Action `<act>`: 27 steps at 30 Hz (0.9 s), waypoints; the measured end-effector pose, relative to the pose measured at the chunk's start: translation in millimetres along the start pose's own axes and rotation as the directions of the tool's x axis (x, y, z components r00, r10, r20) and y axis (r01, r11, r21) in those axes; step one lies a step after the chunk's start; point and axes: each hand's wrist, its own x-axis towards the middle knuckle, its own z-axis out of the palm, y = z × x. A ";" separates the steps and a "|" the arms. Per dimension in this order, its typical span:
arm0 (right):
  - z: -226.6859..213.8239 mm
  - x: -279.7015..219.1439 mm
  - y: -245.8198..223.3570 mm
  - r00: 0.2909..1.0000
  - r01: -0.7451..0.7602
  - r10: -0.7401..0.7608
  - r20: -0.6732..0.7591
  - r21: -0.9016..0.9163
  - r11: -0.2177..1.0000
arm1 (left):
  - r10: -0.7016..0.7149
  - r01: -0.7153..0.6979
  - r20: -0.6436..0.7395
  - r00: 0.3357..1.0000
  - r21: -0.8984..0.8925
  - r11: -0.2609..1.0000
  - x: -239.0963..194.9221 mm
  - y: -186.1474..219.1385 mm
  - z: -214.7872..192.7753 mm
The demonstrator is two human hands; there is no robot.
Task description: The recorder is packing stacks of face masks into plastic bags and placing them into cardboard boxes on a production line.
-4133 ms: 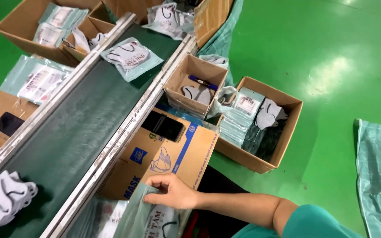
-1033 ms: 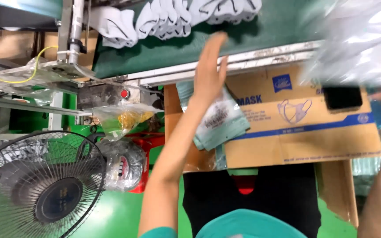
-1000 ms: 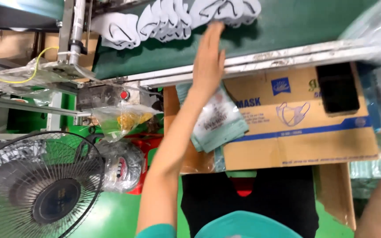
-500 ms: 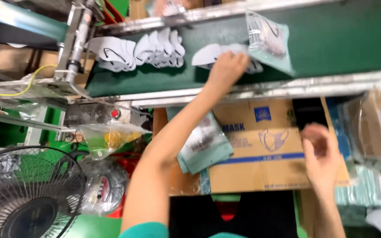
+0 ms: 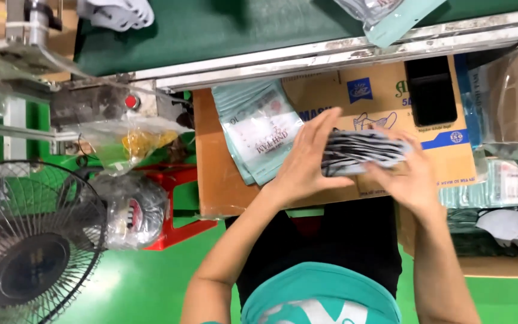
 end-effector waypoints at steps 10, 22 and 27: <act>47.1 -30.8 44.2 0.972 -0.228 0.234 0.033 0.384 0.895 | -0.254 0.238 -0.114 0.960 -0.140 0.961 -44.4 -37.3 59.8; 59.7 -28.9 28.7 0.996 -0.060 0.025 0.091 0.407 0.912 | -0.421 0.424 -0.099 0.902 0.011 0.906 -75.7 -63.6 101.0; 74.7 -72.4 85.3 0.981 -0.174 0.193 -0.020 0.339 0.924 | -0.191 0.250 -0.276 0.942 0.195 0.948 -81.8 -29.7 56.1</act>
